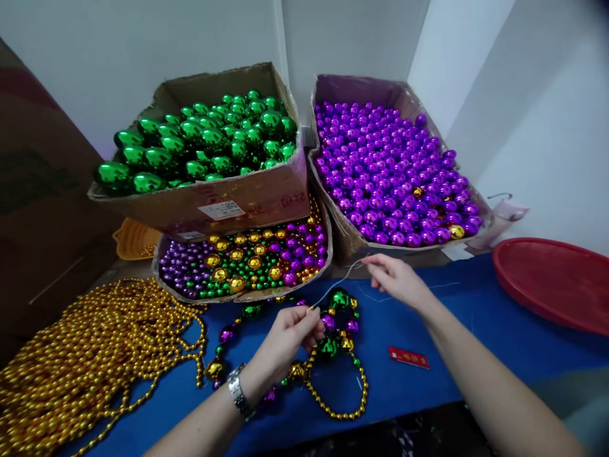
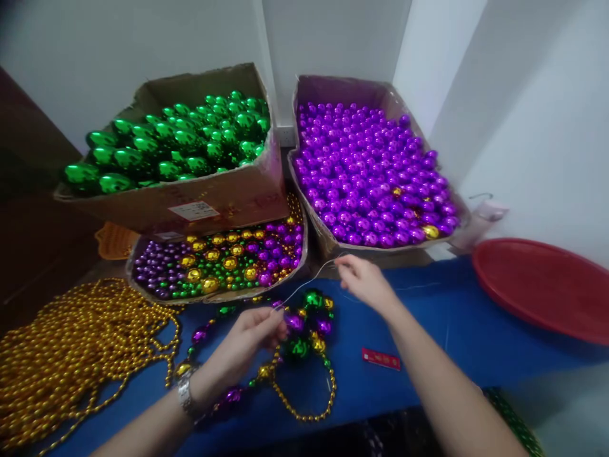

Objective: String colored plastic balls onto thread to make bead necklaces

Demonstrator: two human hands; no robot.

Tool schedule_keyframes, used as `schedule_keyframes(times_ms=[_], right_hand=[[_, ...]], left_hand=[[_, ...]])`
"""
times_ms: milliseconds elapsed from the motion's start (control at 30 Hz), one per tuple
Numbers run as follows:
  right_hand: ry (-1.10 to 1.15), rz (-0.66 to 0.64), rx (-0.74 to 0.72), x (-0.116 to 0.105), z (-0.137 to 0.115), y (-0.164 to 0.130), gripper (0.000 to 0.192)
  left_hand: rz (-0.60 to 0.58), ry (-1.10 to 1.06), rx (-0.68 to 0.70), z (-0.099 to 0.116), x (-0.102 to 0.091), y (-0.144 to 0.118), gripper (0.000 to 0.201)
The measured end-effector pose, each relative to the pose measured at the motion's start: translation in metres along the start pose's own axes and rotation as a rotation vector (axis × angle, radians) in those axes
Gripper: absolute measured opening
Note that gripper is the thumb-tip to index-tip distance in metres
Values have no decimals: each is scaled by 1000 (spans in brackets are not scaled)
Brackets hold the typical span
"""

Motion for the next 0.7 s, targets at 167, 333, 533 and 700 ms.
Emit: schedule_keyframes(times_ms=[167, 333, 533, 700], right_hand=[[-2, 1, -3, 1, 2, -38, 22], [368, -283, 26, 74, -21, -96, 31], [1124, -206, 281, 105, -36, -92, 26], [1256, -144, 223, 93, -43, -88, 19]], left_hand=[[67, -211, -90, -6, -6, 3, 34], [21, -68, 26, -1, 6, -1, 35], [-53, 225, 191, 4, 17, -12, 36], [18, 81, 135, -1, 13, -15, 32]])
Point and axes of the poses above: each hand's wrist, its own y-axis towards the middle knuckle, its own x-axis out of the palm, z = x × y, the point moved 1 cm from there along y, towards the middle knuckle, and after that the axes turned 11 degrees about x, right-handed, at the moved point
